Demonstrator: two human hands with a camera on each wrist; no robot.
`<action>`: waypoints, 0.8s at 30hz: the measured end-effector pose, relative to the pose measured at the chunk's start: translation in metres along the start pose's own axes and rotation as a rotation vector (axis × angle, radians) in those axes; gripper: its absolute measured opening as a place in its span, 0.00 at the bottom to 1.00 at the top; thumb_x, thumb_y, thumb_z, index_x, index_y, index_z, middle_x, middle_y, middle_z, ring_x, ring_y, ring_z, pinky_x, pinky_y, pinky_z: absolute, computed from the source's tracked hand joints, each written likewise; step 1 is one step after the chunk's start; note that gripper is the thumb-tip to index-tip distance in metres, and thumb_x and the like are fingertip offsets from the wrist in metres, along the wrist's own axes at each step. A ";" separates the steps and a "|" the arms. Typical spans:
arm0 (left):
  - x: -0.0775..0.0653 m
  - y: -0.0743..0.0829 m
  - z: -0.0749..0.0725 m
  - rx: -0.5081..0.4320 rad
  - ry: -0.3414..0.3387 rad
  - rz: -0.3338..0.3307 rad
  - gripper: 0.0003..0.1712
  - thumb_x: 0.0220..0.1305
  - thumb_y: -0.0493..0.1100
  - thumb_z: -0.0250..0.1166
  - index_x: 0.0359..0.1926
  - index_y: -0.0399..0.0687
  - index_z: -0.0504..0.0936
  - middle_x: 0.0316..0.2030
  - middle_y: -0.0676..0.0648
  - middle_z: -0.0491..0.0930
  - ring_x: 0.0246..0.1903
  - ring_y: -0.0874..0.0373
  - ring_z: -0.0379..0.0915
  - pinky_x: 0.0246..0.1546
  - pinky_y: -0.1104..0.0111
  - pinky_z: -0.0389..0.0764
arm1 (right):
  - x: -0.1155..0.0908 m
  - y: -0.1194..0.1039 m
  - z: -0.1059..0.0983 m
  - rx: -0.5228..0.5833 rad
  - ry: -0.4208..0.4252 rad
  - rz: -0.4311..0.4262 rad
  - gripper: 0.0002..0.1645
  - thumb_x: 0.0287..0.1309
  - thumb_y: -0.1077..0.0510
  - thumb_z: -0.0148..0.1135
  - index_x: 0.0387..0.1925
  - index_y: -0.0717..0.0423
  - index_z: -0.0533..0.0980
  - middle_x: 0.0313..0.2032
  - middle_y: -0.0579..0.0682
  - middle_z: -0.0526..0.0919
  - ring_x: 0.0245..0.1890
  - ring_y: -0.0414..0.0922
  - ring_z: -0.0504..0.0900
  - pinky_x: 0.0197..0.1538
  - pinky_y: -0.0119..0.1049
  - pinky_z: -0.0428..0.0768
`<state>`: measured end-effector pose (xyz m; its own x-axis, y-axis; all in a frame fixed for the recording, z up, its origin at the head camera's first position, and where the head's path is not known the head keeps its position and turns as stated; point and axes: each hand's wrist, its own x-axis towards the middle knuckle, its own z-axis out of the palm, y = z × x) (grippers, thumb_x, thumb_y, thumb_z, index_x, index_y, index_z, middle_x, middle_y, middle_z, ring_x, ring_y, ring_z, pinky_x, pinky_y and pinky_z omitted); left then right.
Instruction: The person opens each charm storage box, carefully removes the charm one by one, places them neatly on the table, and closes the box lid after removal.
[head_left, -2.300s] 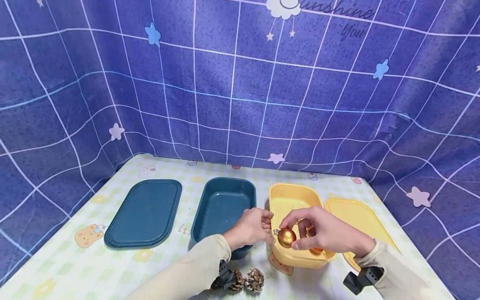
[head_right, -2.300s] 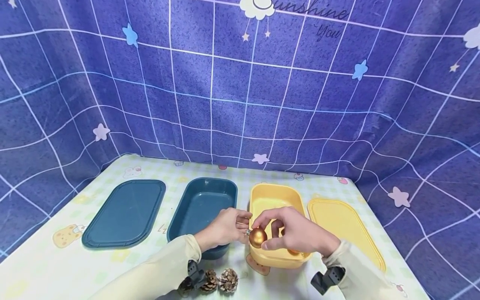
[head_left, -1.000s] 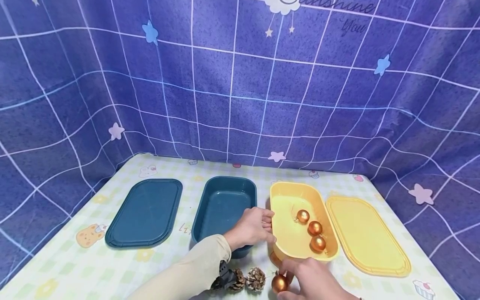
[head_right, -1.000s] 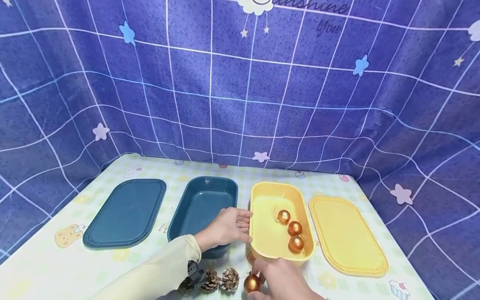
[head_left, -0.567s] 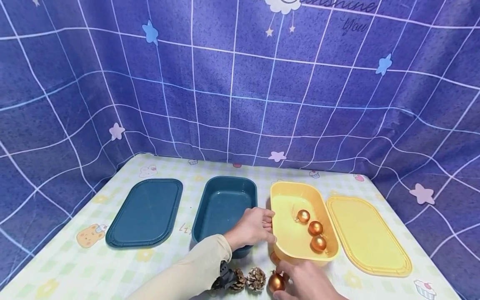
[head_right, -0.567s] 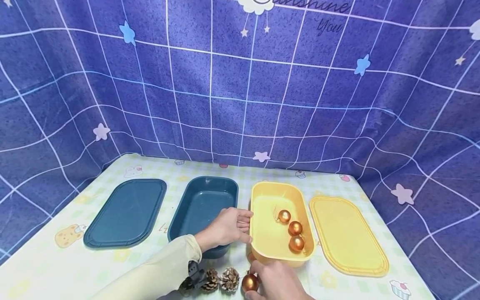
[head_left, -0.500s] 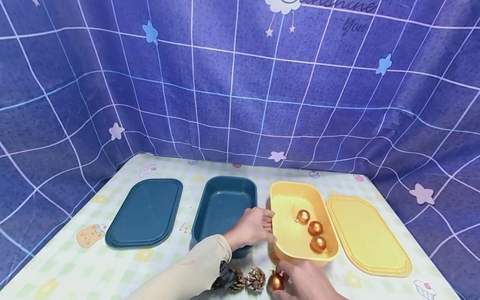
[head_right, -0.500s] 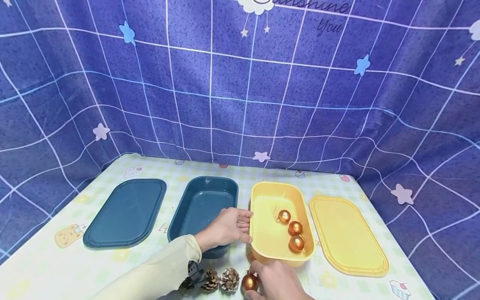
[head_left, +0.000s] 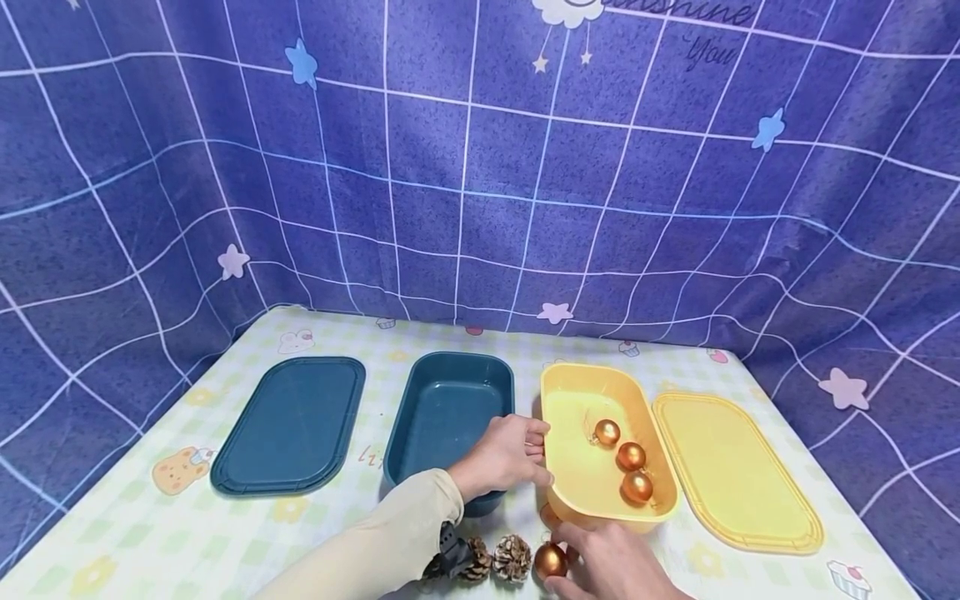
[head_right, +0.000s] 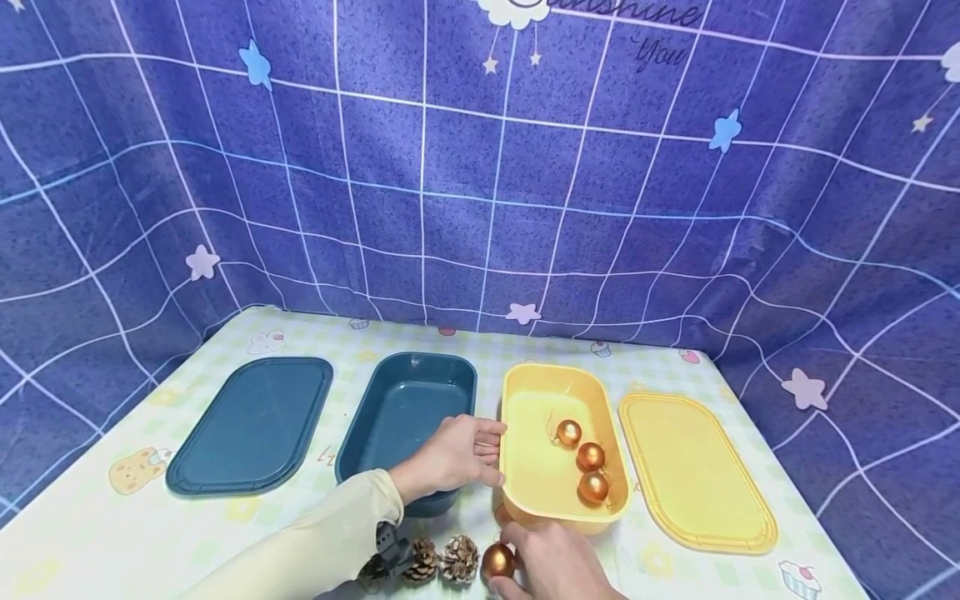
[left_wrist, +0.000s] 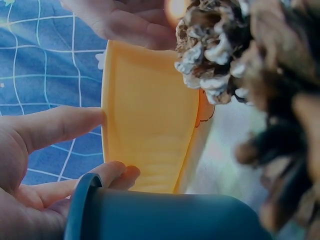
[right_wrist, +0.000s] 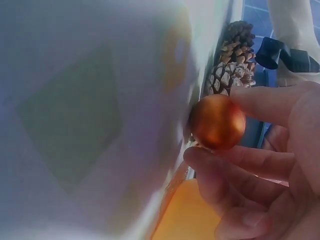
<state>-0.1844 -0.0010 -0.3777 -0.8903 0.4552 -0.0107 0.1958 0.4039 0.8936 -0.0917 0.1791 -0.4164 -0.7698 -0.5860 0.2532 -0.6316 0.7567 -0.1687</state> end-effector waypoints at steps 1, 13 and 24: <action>0.000 0.000 0.000 0.000 0.000 0.001 0.40 0.43 0.27 0.76 0.62 0.27 0.75 0.53 0.31 0.83 0.52 0.41 0.84 0.53 0.59 0.87 | -0.001 0.000 0.000 0.003 0.005 -0.002 0.19 0.50 0.40 0.75 0.35 0.48 0.83 0.28 0.39 0.82 0.23 0.25 0.66 0.24 0.20 0.66; 0.000 0.001 -0.002 0.003 -0.006 0.003 0.40 0.43 0.27 0.76 0.62 0.28 0.75 0.53 0.31 0.83 0.53 0.41 0.84 0.52 0.60 0.88 | -0.002 0.000 -0.011 0.034 0.050 -0.014 0.17 0.52 0.41 0.74 0.36 0.45 0.81 0.28 0.36 0.81 0.24 0.24 0.70 0.24 0.20 0.68; 0.000 0.004 -0.006 0.039 -0.011 -0.014 0.39 0.45 0.29 0.76 0.62 0.29 0.76 0.53 0.32 0.84 0.52 0.44 0.85 0.52 0.61 0.88 | 0.008 -0.001 -0.058 0.069 0.037 0.002 0.13 0.52 0.45 0.75 0.36 0.44 0.82 0.27 0.33 0.84 0.26 0.25 0.76 0.26 0.21 0.73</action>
<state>-0.1856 -0.0040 -0.3714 -0.8885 0.4581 -0.0282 0.1996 0.4411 0.8750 -0.0919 0.1903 -0.3589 -0.7681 -0.5721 0.2876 -0.6356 0.7357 -0.2340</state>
